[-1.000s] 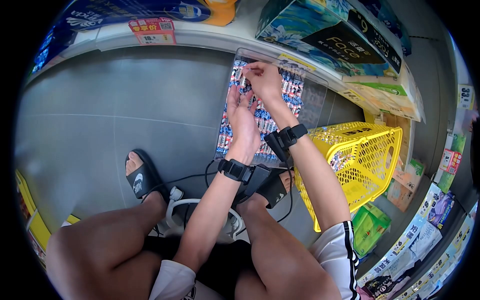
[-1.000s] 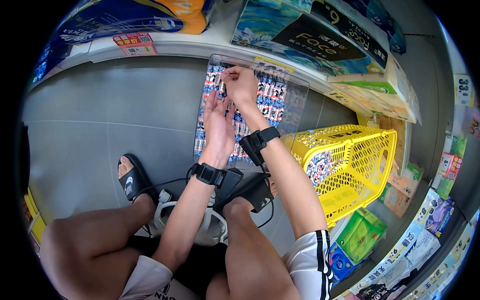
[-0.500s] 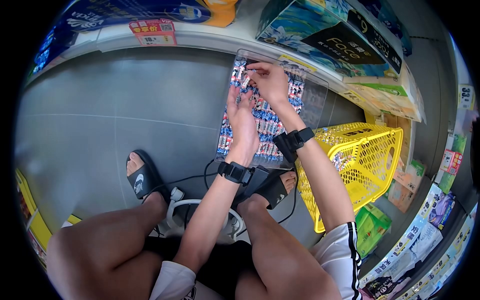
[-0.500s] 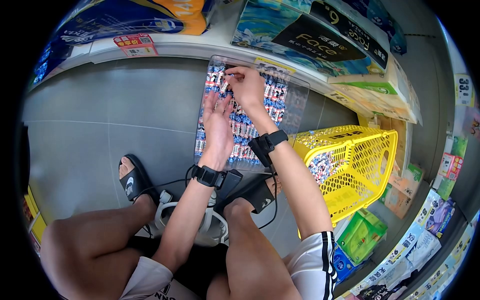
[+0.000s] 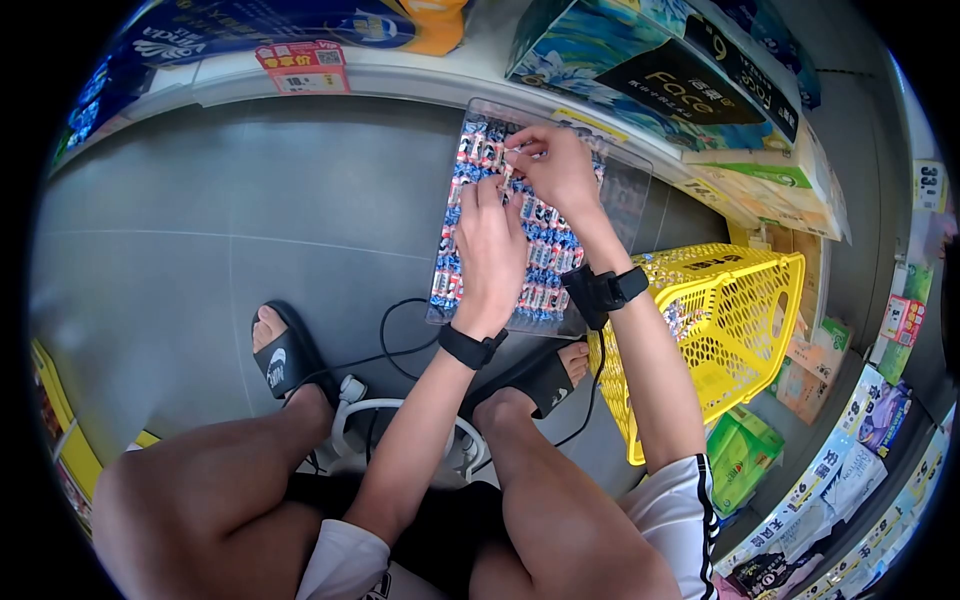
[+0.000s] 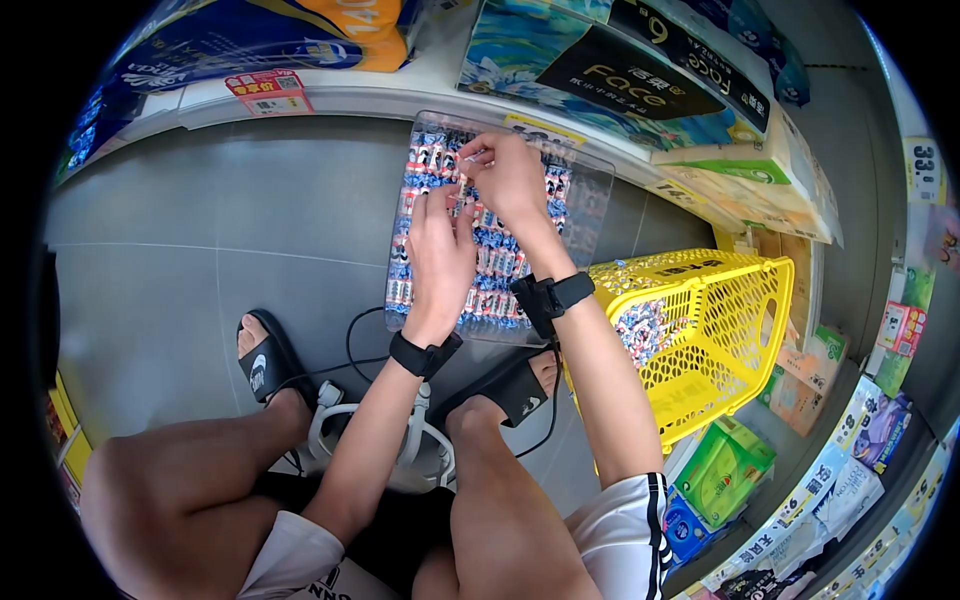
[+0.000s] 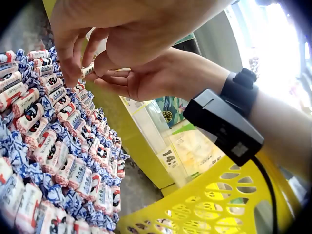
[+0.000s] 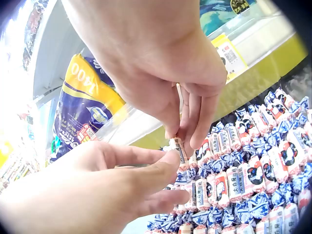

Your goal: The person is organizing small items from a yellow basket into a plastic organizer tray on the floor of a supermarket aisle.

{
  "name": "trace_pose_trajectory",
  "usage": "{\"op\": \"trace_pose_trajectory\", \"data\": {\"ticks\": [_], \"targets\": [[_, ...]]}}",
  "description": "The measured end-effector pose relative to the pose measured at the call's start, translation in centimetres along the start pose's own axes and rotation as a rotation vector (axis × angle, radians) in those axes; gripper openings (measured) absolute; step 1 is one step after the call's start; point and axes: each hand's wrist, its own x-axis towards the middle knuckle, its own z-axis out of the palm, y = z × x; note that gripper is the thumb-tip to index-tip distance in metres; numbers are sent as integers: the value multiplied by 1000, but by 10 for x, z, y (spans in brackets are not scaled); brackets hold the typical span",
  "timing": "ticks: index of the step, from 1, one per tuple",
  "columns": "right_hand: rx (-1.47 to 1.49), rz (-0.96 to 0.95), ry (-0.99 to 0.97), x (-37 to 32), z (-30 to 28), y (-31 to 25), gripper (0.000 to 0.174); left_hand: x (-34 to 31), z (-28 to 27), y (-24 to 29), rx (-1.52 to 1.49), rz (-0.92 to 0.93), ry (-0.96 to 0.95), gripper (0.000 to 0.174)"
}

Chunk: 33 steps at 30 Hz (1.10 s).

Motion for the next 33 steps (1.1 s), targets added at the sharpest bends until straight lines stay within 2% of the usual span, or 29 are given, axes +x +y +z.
{"op": "trace_pose_trajectory", "data": {"ticks": [4, 9, 11, 17, 20, 23, 26, 29, 33], "targets": [[6, 6, -21, 2, -3, -3, 17, 4, -3, 2, 54, 68, 28, 18], [1, 2, 6, 4, 2, -5, 18, 11, 1, 1, 77, 79, 58, 15], [-85, -44, 84, 1, 3, -9, 20, 15, 2, 0, 81, 78, 85, 14], [-176, -130, 81, 2, 5, -10, 23, 18, 5, -9, 119, 116, 116, 11], [-107, -220, 109, 6, 9, -9, 23, 17, 7, -13, 143, 143, 126, 12], [-139, -208, 26, 7, 9, -12, 21, 18, 5, -13, 148, 145, 109, 13], [-215, -140, 24, 9, 12, -15, 22, 20, 5, -13, 137, 161, 99, 13], [-211, -163, -7, 12, 15, -8, 24, 23, 7, -15, 155, 167, 101, 16], [-158, -177, -2, 15, 18, -5, 28, 24, 10, -14, 176, 177, 115, 31]]}}
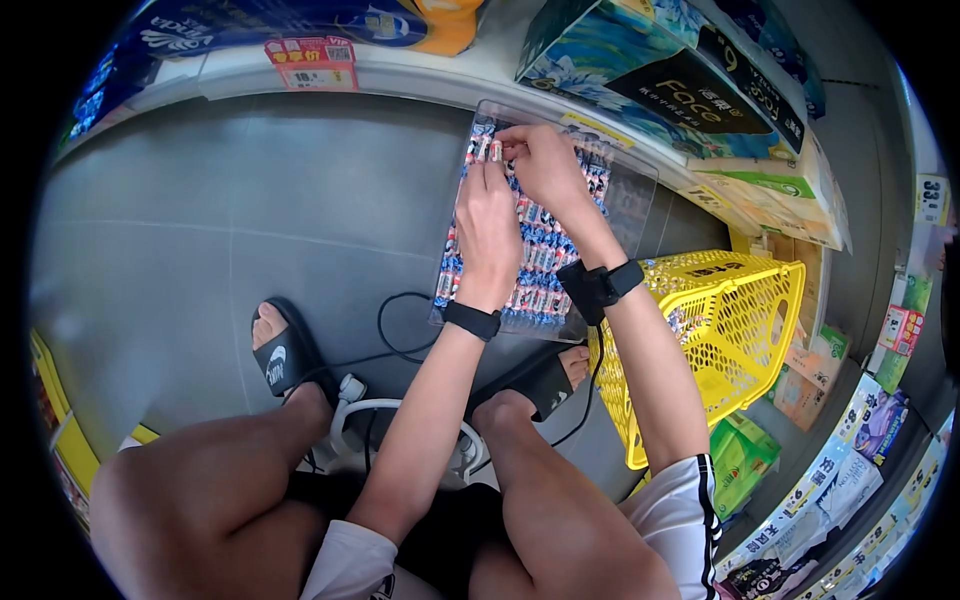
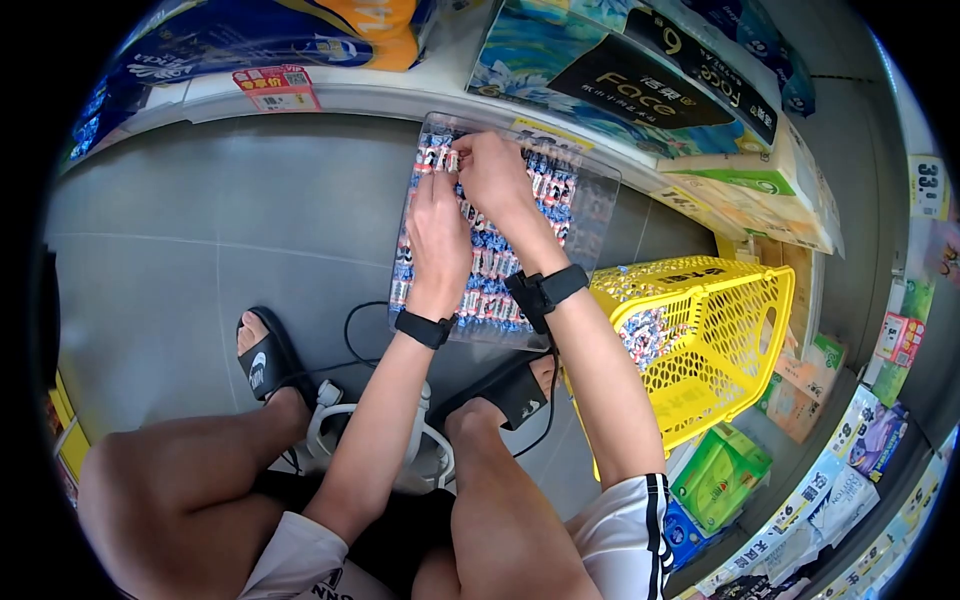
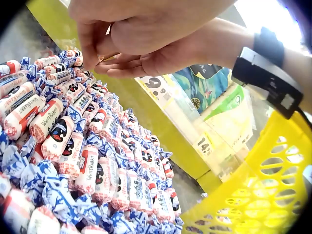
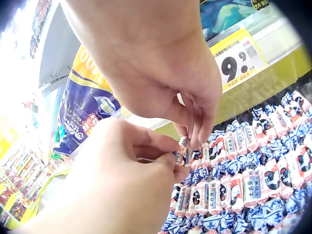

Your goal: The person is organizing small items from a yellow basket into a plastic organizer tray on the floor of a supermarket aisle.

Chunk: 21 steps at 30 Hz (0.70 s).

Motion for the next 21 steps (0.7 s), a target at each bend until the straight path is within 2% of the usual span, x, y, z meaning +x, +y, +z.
{"op": "trace_pose_trajectory", "data": {"ticks": [2, 4, 9, 11, 16, 19, 21], "targets": [[10, 6, -16, 0, 3, 3, 38, 0, 1, 1, 11, 8, 6, 37], [8, 35, -22, -2, 5, -2, 38, -1, -1, 3, -6, 23, -5, 47], [82, 76, 10, -6, 12, -2, 40, -4, 0, 2, 2, 6, -46, 51], [-31, 31, 13, -8, 11, -2, 40, -8, 1, 0, 20, 7, -61, 52], [-36, 10, -49, -11, 1, -10, 43, -18, -1, 6, 105, -3, -82, 64], [-82, -55, -92, -11, -2, -10, 44, -22, -5, 10, 62, -65, -118, 66], [-138, -95, -122, -9, 1, -5, 45, -23, -6, 11, 106, -26, -106, 65]]}}
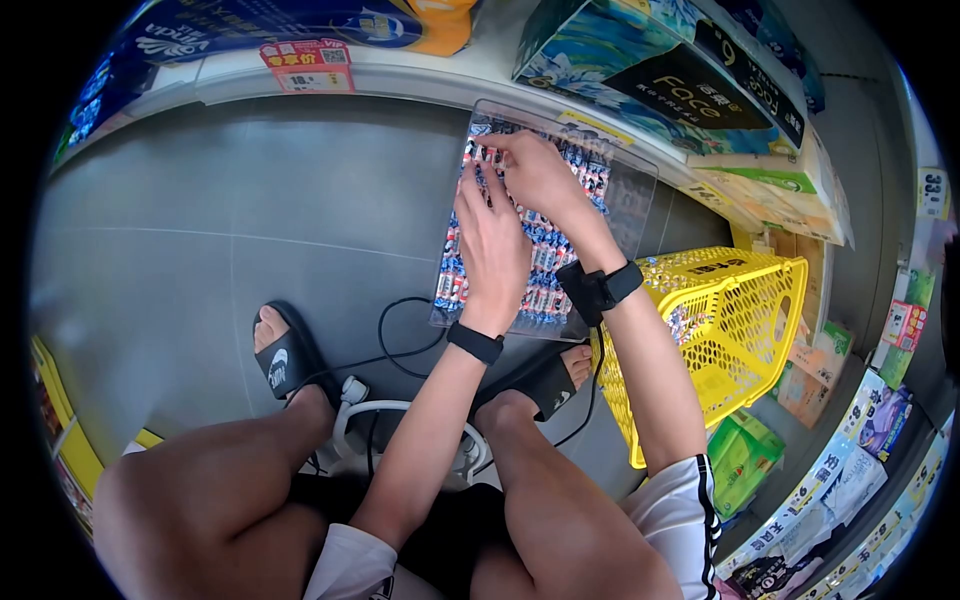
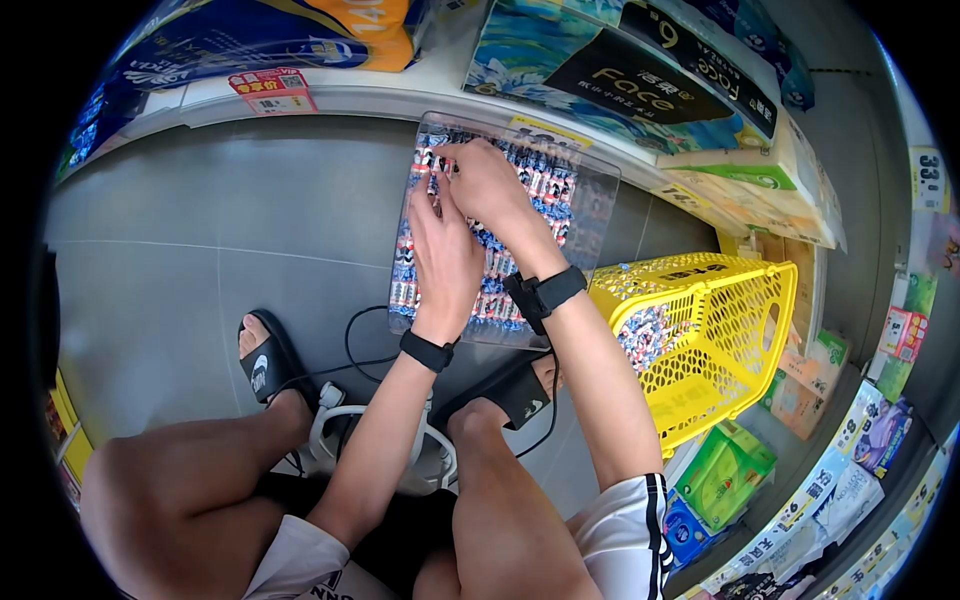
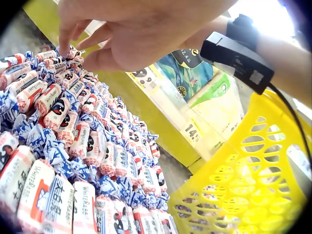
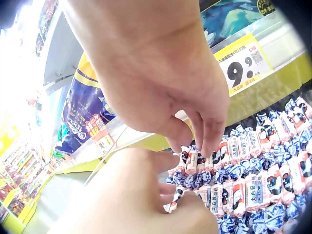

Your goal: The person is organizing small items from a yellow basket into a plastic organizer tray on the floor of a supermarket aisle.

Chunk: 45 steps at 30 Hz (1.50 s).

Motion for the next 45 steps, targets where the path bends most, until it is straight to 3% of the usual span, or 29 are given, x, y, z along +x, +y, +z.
{"op": "trace_pose_trajectory", "data": {"ticks": [2, 3, 11, 17, 36, 38, 41, 45], "targets": [[-7, -173, 79, 4, 10, 14, 46, 0, 0, -1, 45, 35, 17, 63], [-7, -173, 79, 3, 8, 10, 46, 0, 2, -3, 66, 60, 0, 62], [120, 96, -48, 5, -3, 0, 48, 1, 8, -6, 160, 95, -21, 56], [37, -64, 10, 2, 4, 7, 45, 5, 13, -9, 176, 131, 13, 56], [157, 49, -30, -1, -5, -4, 43, 2, 16, -10, 198, 126, 41, 63], [239, 64, -28, -5, -8, -4, 33, 3, 12, -7, 165, 121, 40, 64], [231, 117, -1, -25, -32, -25, 33, 4, 2, -5, 67, 95, 7, 62], [310, 107, 133, -61, -58, -40, 34, 5, -11, 1, -22, 241, 20, 47]]}}
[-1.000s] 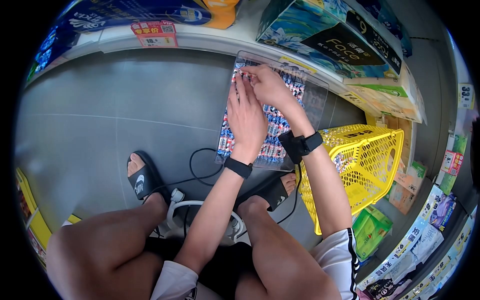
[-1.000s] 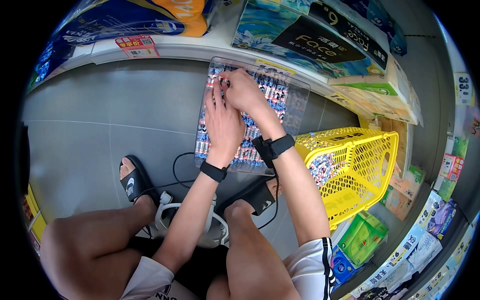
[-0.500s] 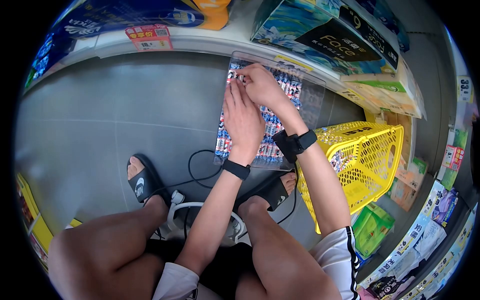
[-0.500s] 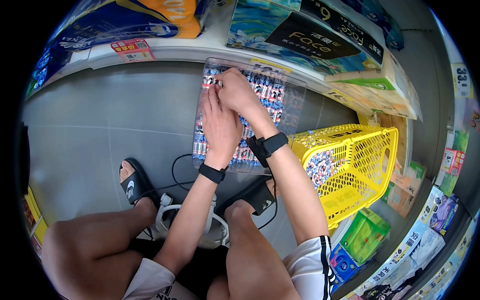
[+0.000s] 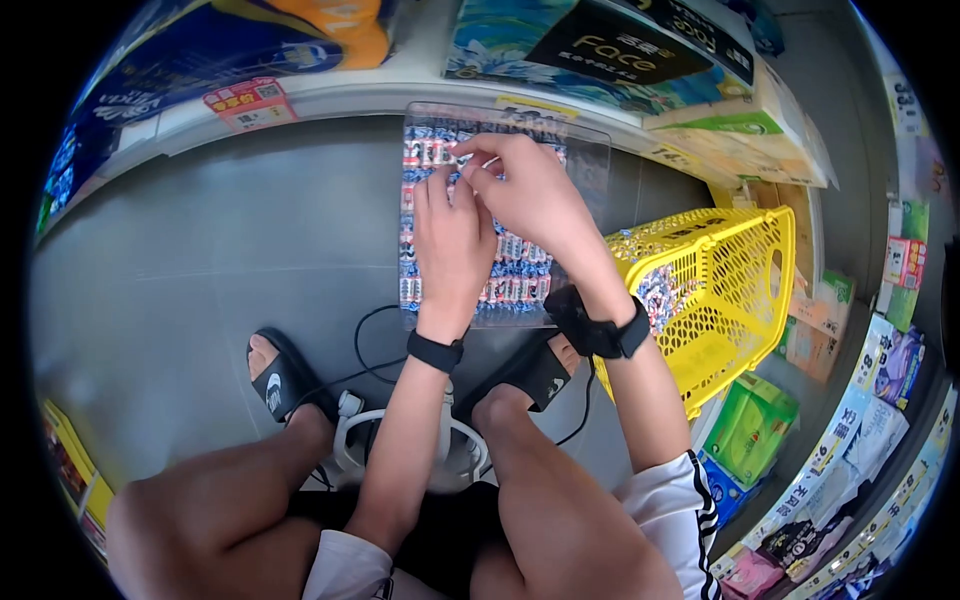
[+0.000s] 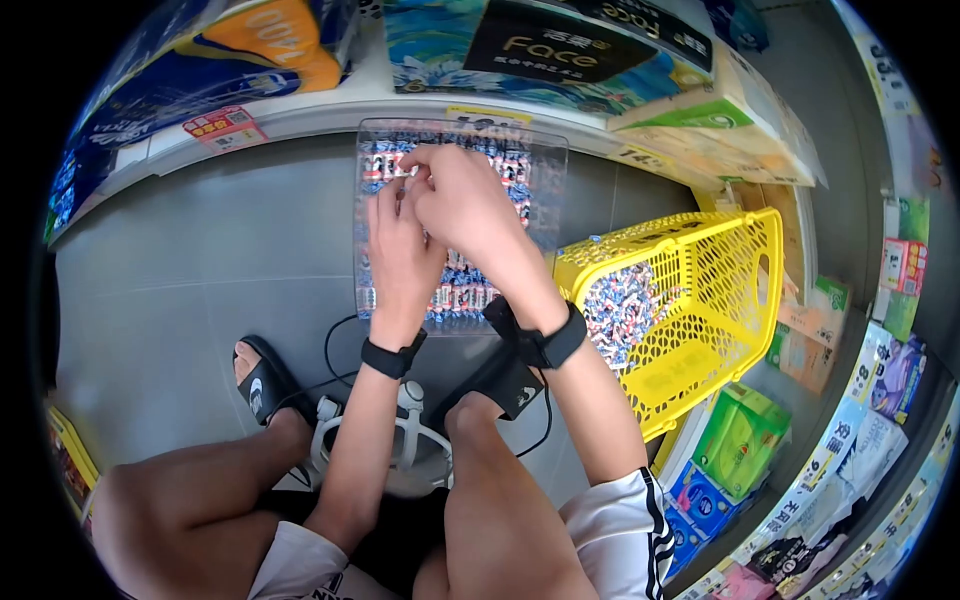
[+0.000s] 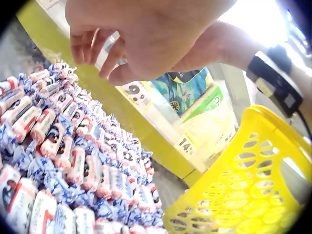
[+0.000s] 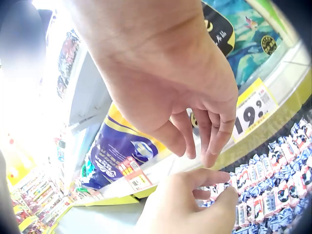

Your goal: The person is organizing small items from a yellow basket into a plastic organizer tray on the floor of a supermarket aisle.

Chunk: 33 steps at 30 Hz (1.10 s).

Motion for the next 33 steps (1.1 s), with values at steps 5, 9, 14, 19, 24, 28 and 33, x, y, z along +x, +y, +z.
{"op": "trace_pose_trajectory", "data": {"ticks": [5, 9, 14, 19, 24, 28, 33], "targets": [[63, -15, 190, -58, -46, -23, 22, 12, -30, 42, -233, 135, -48, 21], [73, 139, 308, -106, -90, -22, 15, 8, -46, 82, -404, 181, -135, 16], [31, 316, 413, -164, -142, 21, 15, 0, -48, 120, -462, 358, -294, 18], [10, 381, 419, -194, -158, 68, 18, -13, -40, 152, -499, 461, -392, 18], [26, 469, 397, -200, -155, 105, 19, -16, -34, 182, -447, 603, -450, 18], [-71, 564, 412, -196, -154, 123, 24, -15, -28, 204, -340, 703, -551, 15], [-193, 591, 388, -199, -153, 141, 24, -22, -20, 229, -115, 882, -636, 12]]}}
